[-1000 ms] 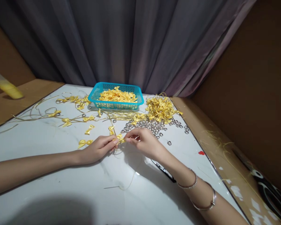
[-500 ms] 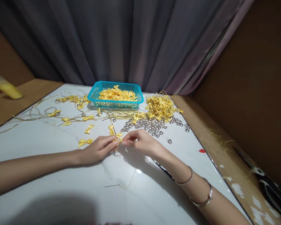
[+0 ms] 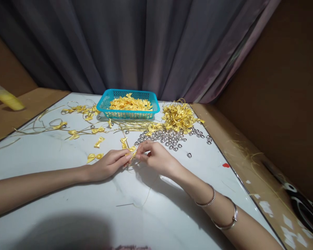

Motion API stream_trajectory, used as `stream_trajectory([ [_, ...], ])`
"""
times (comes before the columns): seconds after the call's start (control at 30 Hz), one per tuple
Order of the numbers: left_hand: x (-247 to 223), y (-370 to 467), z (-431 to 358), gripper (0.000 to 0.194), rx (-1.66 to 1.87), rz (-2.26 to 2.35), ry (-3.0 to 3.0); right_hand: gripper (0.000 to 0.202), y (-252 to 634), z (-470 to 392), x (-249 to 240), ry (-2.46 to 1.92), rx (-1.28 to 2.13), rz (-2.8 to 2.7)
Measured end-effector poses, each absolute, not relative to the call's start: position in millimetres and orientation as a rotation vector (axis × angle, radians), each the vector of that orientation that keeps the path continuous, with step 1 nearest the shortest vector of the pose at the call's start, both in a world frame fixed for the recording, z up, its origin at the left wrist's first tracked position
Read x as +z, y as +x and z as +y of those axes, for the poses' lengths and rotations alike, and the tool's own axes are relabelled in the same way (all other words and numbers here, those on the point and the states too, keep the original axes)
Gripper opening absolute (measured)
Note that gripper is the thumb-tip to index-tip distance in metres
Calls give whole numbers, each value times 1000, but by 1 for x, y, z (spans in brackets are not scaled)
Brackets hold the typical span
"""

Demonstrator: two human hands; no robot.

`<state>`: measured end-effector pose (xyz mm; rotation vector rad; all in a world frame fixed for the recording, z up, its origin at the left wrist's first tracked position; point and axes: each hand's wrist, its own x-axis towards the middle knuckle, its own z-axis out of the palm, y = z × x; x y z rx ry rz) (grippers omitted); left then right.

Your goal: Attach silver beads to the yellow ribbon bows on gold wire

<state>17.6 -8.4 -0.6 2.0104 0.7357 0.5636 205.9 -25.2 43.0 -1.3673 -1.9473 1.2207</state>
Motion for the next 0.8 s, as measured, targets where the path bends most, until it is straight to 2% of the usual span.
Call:
stream_trajectory([
  [0.43, -2, 17, -7, 36, 565, 723, 1922, 18, 200, -31, 45, -1428, 1101, -1942],
  [0.8, -1, 19, -7, 30, 587, 744, 2030, 18, 199, -31, 43, -1422, 1113, -1921],
])
